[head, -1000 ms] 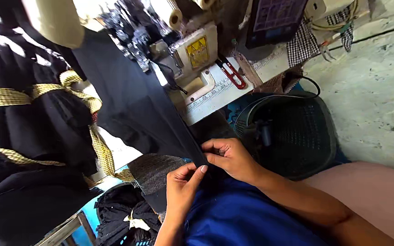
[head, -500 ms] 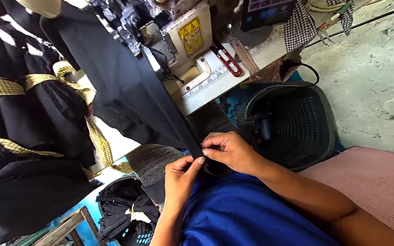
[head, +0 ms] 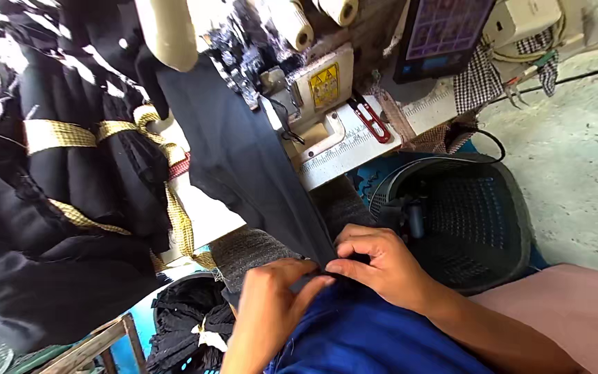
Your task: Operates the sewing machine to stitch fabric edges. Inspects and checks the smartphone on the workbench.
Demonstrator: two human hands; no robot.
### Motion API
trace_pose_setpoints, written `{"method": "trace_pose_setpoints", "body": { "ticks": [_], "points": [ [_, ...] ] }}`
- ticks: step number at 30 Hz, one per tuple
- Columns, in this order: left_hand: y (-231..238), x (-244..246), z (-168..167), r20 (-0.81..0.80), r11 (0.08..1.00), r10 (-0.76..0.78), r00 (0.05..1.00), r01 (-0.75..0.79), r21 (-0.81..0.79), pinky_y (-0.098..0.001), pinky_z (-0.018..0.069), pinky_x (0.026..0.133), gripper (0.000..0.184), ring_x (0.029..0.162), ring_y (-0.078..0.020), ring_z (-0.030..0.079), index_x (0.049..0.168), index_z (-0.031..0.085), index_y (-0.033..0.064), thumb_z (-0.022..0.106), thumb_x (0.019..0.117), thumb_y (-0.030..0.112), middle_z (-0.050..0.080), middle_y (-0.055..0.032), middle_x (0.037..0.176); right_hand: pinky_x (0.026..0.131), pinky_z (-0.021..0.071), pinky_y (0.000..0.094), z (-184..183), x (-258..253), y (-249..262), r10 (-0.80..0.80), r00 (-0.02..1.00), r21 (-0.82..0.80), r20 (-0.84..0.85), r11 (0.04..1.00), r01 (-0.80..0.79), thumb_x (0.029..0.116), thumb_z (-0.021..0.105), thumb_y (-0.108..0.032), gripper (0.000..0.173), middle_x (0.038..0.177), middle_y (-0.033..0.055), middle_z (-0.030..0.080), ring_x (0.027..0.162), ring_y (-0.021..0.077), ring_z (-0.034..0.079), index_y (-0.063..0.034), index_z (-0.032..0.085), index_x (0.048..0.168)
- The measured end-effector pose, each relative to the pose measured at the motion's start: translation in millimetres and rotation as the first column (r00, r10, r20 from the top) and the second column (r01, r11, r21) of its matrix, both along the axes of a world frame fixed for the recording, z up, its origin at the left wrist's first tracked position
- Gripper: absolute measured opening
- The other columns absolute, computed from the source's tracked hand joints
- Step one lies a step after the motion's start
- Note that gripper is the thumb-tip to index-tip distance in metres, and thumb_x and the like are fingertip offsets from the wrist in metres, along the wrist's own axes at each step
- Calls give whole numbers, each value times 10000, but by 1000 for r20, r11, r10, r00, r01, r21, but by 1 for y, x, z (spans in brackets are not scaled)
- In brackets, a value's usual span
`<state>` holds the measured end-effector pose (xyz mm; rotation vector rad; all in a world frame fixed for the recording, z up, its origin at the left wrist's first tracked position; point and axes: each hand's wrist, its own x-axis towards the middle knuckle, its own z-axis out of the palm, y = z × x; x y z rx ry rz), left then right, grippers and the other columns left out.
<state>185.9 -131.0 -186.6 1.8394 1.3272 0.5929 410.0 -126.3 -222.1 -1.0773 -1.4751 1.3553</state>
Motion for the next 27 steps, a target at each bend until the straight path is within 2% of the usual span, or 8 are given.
{"method": "trace_pose_setpoints", "body": {
  "ticks": [2, 4, 6, 8, 10, 13, 24, 27],
  "points": [
    [24, -11, 34, 22, 985, 63, 998, -65, 159, -277, 620, 794, 268, 873, -52, 726, 999, 788, 112, 653, 1009, 344, 770, 27, 939, 784, 541, 191, -4, 5, 1, 34, 995, -16, -94, 999, -35, 953, 744, -226, 240, 884, 34, 695, 892, 46, 646, -21, 728, 828],
    [55, -12, 48, 87, 921, 133, 987, -156, 358, -274, 600, 820, 256, 932, -65, 713, 1030, 768, 96, 614, 1034, 301, 760, 9, 1001, 803, 544, 201, -10, 6, 3, 47, 985, -57, -169, 997, -57, 945, 750, -202, 207, 894, 24, 695, 910, 49, 645, -24, 728, 843],
    [89, -8, 45, -5, 847, 149, 989, -125, 516, -352, 535, 986, 268, 1168, -162, 644, 1155, 732, 51, 611, 1026, 253, 699, -75, 1223, 804, 548, 212, -8, 5, 2, 49, 980, -56, -192, 997, -61, 940, 757, -204, 202, 895, 24, 696, 910, 56, 647, -32, 723, 840],
    [113, -4, 35, -143, 811, 185, 972, -69, 580, -424, 455, 1110, 345, 1323, -257, 563, 1268, 695, 30, 631, 1014, 255, 628, -148, 1378, 788, 549, 214, 0, 6, 2, 61, 978, -18, -199, 998, -66, 945, 756, -214, 218, 889, 34, 683, 903, 67, 646, -35, 706, 831],
    [120, -1, 24, -209, 798, 237, 949, -68, 598, -471, 406, 1170, 357, 1350, -265, 558, 1287, 695, 49, 631, 1018, 275, 645, -124, 1378, 787, 548, 211, 3, 8, 1, 63, 978, 7, -200, 998, -63, 951, 750, -213, 219, 893, 40, 676, 910, 75, 645, -35, 699, 834],
    [117, -1, 14, -216, 778, 275, 937, -85, 622, -515, 390, 1184, 327, 1355, -264, 566, 1260, 723, 76, 636, 1012, 272, 664, -93, 1368, 798, 562, 213, -11, 10, 2, 39, 983, -45, -181, 998, -48, 947, 748, -207, 192, 918, 33, 694, 915, 70, 657, -43, 715, 853],
    [145, -16, 26, -244, 808, 213, 946, -31, 588, -504, 366, 1211, 317, 1405, -266, 522, 1266, 722, 70, 589, 1035, 241, 641, -99, 1408, 787, 552, 202, -8, -5, 30, 1, 990, -12, -140, 1000, -3, 956, 736, -194, 190, 905, 32, 681, 907, 63, 646, -33, 712, 857],
    [123, 1, 27, -194, 755, 296, 935, -105, 647, -458, 460, 1095, 260, 1302, -287, 579, 1193, 746, 66, 657, 994, 207, 677, -126, 1304, 802, 556, 201, -6, -9, 44, -9, 992, 12, -129, 1000, 11, 955, 732, -183, 183, 914, 33, 690, 917, 60, 650, -24, 723, 866]
  ]
}}
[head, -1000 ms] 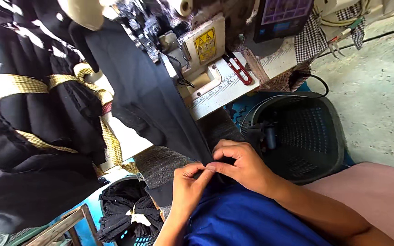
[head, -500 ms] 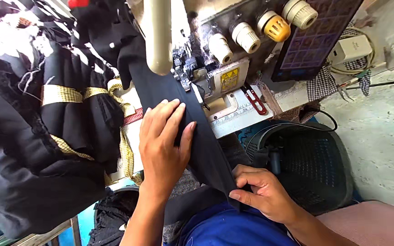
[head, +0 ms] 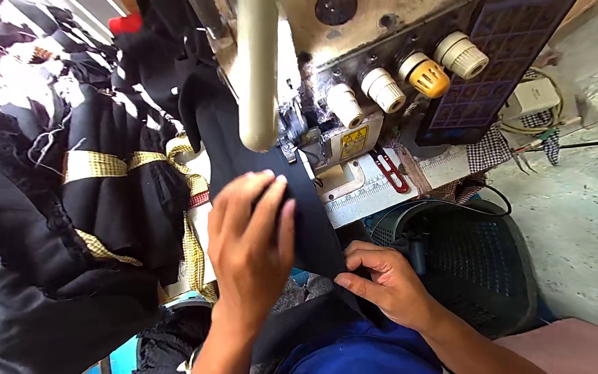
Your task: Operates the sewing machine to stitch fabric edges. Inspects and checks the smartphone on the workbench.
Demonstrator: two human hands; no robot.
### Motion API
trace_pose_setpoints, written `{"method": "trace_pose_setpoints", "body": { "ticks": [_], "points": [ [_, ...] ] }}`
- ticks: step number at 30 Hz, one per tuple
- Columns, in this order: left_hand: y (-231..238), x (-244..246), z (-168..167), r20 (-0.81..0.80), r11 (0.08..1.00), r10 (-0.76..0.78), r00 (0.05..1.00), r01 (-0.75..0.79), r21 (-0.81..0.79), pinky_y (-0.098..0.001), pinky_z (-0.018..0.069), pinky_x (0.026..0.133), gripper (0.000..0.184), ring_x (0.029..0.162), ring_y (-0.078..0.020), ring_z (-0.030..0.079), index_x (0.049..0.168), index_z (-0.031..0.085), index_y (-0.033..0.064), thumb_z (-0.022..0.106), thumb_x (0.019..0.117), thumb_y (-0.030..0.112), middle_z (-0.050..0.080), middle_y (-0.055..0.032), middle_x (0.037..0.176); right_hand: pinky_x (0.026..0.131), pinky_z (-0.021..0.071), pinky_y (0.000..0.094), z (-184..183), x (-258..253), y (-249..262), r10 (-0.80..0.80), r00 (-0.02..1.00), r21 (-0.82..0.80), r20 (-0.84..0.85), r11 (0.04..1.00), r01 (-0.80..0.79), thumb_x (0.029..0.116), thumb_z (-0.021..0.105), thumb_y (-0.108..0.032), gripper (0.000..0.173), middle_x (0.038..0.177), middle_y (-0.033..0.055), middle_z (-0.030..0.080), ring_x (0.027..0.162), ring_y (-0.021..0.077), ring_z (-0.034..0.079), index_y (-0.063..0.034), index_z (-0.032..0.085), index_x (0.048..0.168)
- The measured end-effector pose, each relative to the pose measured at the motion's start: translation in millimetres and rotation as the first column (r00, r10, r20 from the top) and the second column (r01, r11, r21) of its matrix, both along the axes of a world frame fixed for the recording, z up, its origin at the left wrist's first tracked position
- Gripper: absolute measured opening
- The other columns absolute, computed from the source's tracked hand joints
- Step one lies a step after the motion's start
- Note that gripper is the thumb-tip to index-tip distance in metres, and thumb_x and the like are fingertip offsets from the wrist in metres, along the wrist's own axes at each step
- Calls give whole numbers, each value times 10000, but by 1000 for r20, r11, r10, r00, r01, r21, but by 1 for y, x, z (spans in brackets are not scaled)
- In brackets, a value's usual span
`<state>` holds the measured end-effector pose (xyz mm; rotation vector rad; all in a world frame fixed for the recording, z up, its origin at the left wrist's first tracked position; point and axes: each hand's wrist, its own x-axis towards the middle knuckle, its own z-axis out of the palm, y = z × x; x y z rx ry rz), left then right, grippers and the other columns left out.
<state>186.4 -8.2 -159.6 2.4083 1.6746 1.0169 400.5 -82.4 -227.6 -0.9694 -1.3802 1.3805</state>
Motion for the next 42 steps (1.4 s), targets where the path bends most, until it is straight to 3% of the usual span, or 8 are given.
{"method": "trace_pose_setpoints", "body": {
  "ticks": [2, 12, 17, 21, 28, 35, 38, 42],
  "points": [
    [-14, 8, -7, 27, 1000, 19, 999, -19, 1, -452, 486, 1062, 254, 1238, -268, 624, 1160, 762, 78, 688, 974, 234, 714, -104, 1229, 813, 554, 210, 2, -3, 7, 5, 1000, 5, -4, 1000, -5, 958, 727, -174, 176, 917, 39, 689, 925, 68, 650, -19, 720, 874],
    [14, -14, -15, 108, 996, -88, 990, 89, -4, -555, 390, 1196, 228, 1343, -263, 585, 1154, 761, 68, 658, 987, 185, 710, -85, 1291, 770, 538, 194, 6, -10, 37, -1, 1000, 8, -27, 1000, 1, 969, 708, -167, 177, 900, 31, 663, 885, 57, 632, -15, 705, 877],
    [-16, 6, -14, 48, 1000, 9, 999, -9, 13, -467, 498, 1067, 240, 1186, -266, 664, 1097, 786, 85, 689, 974, 267, 749, -90, 1158, 761, 549, 204, 9, -13, 44, -21, 999, 9, -29, 1000, 21, 973, 704, -169, 179, 903, 39, 664, 871, 69, 639, -11, 704, 888],
    [-8, 0, -25, 77, 1000, -13, 997, 12, 16, -544, 447, 1139, 250, 1271, -283, 637, 1140, 778, 81, 668, 986, 244, 736, -94, 1237, 773, 557, 213, 11, -15, 57, -46, 999, 24, -17, 999, 46, 978, 692, -161, 166, 914, 39, 671, 879, 73, 647, -16, 710, 900],
    [23, -14, -17, 94, 998, -65, 993, 66, -8, -533, 420, 1181, 242, 1299, -231, 621, 1157, 771, 81, 651, 993, 214, 720, -69, 1275, 768, 567, 221, 18, -27, 79, -77, 997, 43, -15, 996, 78, 980, 678, -148, 152, 913, 39, 692, 852, 72, 661, -19, 720, 910],
    [50, -23, -12, 59, 996, -95, 994, 95, 1, -473, 434, 1167, 255, 1294, -243, 621, 1153, 761, 57, 620, 1009, 213, 727, -94, 1249, 720, 597, 247, 25, -40, 95, -160, 986, 32, 53, 987, 158, 952, 708, -139, 113, 881, 24, 702, 791, 82, 680, -53, 723, 880],
    [29, -11, -6, -22, 998, -22, 1000, 23, 50, -500, 441, 1143, 245, 1314, -282, 596, 1156, 762, 68, 629, 1004, 207, 704, -112, 1287, 753, 611, 239, 20, -42, 90, -207, 973, 67, 105, 977, 201, 945, 729, -168, 122, 894, 19, 704, 818, 72, 690, -56, 726, 898],
    [-3, 3, -16, -14, 997, 23, 1000, -22, 72, -433, 516, 1037, 212, 1182, -257, 673, 1081, 800, 77, 680, 974, 216, 753, -93, 1169, 766, 567, 198, 14, -36, 71, -222, 951, 104, 216, 974, 203, 971, 704, -241, 190, 885, 4, 724, 839, 29, 675, -61, 756, 940]
  ]
}}
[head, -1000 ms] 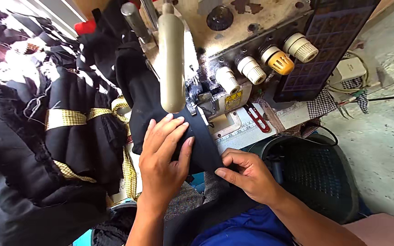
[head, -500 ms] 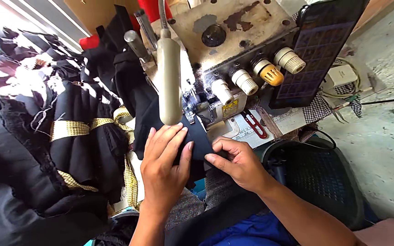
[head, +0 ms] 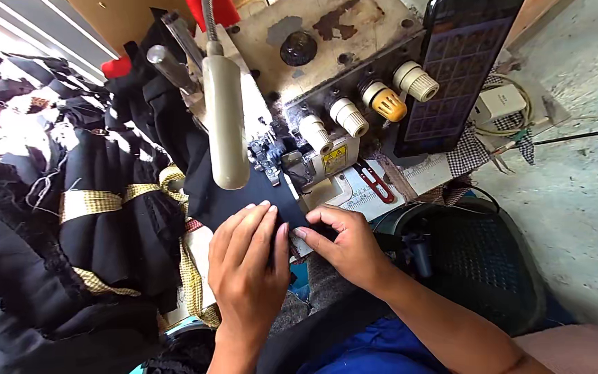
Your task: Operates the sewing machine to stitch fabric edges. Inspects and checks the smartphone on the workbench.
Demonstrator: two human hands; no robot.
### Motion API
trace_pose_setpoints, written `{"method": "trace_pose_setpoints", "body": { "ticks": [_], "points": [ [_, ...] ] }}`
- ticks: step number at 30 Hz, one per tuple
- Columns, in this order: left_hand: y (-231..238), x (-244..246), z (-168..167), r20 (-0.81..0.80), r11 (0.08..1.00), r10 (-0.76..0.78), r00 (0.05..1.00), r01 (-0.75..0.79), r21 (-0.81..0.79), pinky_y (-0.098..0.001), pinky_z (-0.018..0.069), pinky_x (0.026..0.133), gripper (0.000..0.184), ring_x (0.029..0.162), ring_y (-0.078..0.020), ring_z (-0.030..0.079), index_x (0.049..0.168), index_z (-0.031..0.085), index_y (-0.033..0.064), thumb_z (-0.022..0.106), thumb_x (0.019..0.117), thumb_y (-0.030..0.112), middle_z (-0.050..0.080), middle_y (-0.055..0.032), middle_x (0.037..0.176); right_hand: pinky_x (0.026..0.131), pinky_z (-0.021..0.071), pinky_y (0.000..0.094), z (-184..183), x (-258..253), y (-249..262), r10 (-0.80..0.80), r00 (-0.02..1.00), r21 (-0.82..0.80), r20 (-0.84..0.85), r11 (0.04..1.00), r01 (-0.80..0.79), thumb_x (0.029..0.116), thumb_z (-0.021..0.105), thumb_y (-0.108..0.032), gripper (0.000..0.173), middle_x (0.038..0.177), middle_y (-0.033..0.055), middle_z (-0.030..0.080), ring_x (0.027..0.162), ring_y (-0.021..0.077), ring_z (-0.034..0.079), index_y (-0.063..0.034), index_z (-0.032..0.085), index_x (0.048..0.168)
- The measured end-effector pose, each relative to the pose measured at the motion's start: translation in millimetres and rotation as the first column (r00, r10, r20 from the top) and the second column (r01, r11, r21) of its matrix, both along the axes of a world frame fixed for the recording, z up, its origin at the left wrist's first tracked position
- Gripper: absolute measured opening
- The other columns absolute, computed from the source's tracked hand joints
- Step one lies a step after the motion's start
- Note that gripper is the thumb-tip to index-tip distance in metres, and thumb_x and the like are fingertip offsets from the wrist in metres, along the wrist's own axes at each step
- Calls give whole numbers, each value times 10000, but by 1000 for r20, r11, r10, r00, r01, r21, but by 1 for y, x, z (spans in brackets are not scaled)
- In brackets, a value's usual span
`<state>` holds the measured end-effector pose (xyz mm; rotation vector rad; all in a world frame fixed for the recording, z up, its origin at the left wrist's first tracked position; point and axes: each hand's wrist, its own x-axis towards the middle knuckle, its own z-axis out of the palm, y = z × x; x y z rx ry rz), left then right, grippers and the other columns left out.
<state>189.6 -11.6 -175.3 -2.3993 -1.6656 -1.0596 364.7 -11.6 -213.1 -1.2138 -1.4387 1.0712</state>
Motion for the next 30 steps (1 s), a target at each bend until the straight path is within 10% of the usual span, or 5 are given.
{"method": "trace_pose_setpoints", "body": {
  "ticks": [8, 19, 30],
  "points": [
    [-4, -3, -7, 53, 1000, -21, 998, 22, -13, -480, 481, 1099, 232, 1227, -270, 660, 1121, 784, 51, 656, 984, 188, 740, -117, 1215, 634, 501, 145, 29, -2, -13, -22, 1000, 50, -16, 998, 23, 951, 741, -292, 280, 770, -8, 696, 722, -14, 624, -56, 753, 802],
    [-3, -3, -6, 63, 999, -24, 998, 26, -26, -461, 475, 1109, 224, 1245, -260, 645, 1127, 786, 62, 660, 978, 171, 733, -101, 1235, 780, 603, 224, 6, -7, -17, -73, 968, -111, -240, 993, 47, 877, 807, -127, 126, 873, 56, 738, 842, 84, 707, -12, 757, 863],
    [2, -4, -7, 45, 1000, -28, 999, 29, -13, -455, 471, 1109, 237, 1254, -249, 637, 1149, 782, 78, 652, 987, 192, 725, -90, 1255, 708, 573, 196, -1, -7, -14, -72, 979, -111, -192, 992, 51, 940, 747, -172, 150, 832, 27, 716, 772, 51, 678, -32, 735, 887]
  ]
}}
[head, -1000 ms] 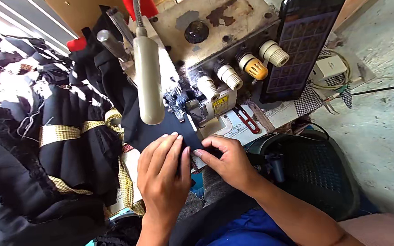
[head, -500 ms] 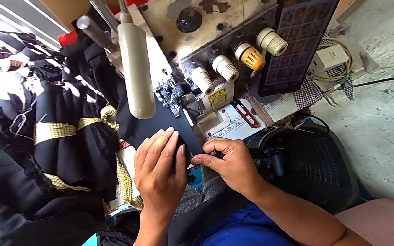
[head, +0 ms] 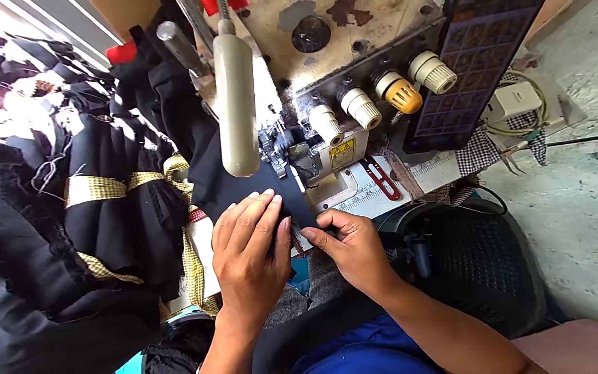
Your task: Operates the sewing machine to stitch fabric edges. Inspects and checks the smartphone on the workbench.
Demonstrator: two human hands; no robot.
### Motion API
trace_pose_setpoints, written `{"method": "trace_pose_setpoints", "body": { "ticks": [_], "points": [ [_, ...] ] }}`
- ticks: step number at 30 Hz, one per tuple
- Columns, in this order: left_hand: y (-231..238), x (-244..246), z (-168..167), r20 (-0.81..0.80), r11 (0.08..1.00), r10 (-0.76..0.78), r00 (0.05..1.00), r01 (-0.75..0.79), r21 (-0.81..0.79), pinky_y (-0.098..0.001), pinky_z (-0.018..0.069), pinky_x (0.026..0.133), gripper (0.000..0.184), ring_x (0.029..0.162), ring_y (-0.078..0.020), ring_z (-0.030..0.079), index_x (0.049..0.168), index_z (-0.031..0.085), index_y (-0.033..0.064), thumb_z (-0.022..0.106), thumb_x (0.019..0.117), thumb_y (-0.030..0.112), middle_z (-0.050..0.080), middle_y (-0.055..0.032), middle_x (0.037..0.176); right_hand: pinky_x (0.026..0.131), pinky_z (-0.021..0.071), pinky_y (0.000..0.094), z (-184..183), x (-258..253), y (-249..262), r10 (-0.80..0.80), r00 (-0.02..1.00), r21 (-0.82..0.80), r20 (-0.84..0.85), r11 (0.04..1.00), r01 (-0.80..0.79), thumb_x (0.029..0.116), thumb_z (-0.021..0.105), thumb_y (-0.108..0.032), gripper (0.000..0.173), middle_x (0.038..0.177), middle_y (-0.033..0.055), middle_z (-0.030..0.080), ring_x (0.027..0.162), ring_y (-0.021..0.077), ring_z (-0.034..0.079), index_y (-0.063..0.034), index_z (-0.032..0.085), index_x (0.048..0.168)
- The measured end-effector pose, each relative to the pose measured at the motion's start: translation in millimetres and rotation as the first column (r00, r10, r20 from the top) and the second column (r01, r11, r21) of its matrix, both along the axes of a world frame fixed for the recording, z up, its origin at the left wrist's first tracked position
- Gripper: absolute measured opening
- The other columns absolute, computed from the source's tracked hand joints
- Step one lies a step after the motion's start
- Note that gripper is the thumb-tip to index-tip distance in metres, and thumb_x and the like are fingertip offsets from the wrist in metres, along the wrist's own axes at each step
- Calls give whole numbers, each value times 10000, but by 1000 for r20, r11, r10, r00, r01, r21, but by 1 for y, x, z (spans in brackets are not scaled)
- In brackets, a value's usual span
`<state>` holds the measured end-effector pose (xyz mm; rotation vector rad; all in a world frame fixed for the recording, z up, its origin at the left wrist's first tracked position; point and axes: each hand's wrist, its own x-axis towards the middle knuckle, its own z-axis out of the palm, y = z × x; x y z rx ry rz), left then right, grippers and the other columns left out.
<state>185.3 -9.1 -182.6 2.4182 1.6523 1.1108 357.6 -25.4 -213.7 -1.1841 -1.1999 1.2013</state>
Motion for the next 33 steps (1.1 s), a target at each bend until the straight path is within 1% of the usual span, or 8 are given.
{"method": "trace_pose_setpoints", "body": {
  "ticks": [13, 19, 21, 24, 25, 27, 30, 33],
  "points": [
    [25, -9, 1, -22, 1000, -30, 999, 30, 0, -471, 461, 1130, 266, 1282, -251, 625, 1177, 770, 74, 600, 1016, 201, 711, -90, 1292, 709, 565, 187, 5, -13, 17, -29, 996, 101, 81, 995, 21, 949, 732, -184, 157, 849, 20, 708, 784, 37, 668, -39, 743, 890],
    [33, -22, 6, -7, 992, -112, 994, 111, -67, -466, 470, 1104, 306, 1262, -262, 634, 1194, 765, 69, 587, 1029, 256, 709, -113, 1291, 798, 555, 209, -8, -2, 18, -2, 975, 216, 224, 975, -48, 970, 695, -170, 159, 900, 42, 728, 874, 60, 675, -34, 760, 918],
    [37, -38, 17, 32, 981, -156, 987, 159, -107, -454, 536, 1038, 285, 1182, -242, 686, 1125, 780, 54, 601, 1025, 252, 743, -117, 1206, 856, 581, 226, -9, 17, 10, -20, 952, 281, 305, 957, -70, 975, 692, -158, 148, 969, 47, 751, 936, 72, 700, -43, 783, 989],
    [55, -74, 39, 84, 985, -142, 986, 149, -88, -415, 593, 833, 284, 927, -202, 727, 1018, 746, -11, 587, 1024, 223, 750, -149, 1007, 846, 606, 248, -8, 58, -1, -215, 888, 361, 406, 931, 60, 1002, 644, -153, 190, 1007, 45, 748, 931, 76, 706, -45, 774, 1091],
    [66, -89, 43, 111, 987, -131, 985, 140, -80, -394, 583, 807, 301, 891, -179, 709, 1062, 731, -16, 574, 1039, 239, 735, -141, 999, 839, 607, 258, -11, 72, -2, -305, 846, 397, 437, 910, 123, 1006, 625, -143, 202, 998, 51, 744, 921, 84, 704, -33, 763, 1105],
    [97, -117, 44, 200, 989, -87, 976, 109, -104, -351, 569, 870, 350, 957, -134, 689, 1193, 692, -1, 529, 1073, 284, 718, -110, 1104, 847, 599, 290, -17, 95, -3, -446, 740, 455, 504, 865, 212, 1013, 602, -158, 250, 1005, 70, 735, 930, 111, 696, -17, 729, 1175],
    [151, -122, 51, 389, 979, 81, 918, 1, -205, -291, 519, 977, 467, 1116, -59, 632, 1370, 604, 97, 590, 1032, 418, 650, -30, 1299, 958, 564, 379, -22, 110, -2, -456, 596, 407, 661, 885, 225, 1054, 568, -324, 520, 1171, 92, 710, 1077, 179, 675, -43, 512, 1487],
    [176, -86, 63, 429, 910, 249, 868, -57, -411, -365, 494, 1053, 862, 1294, -132, 544, 1605, 295, 142, 691, 931, 504, 443, -88, 1548, 968, 520, 471, -22, 109, 5, -415, 534, 371, 737, 908, 194, 1058, 526, -432, 658, 1167, 108, 703, 1063, 249, 657, -58, 387, 1582]
  ]
}}
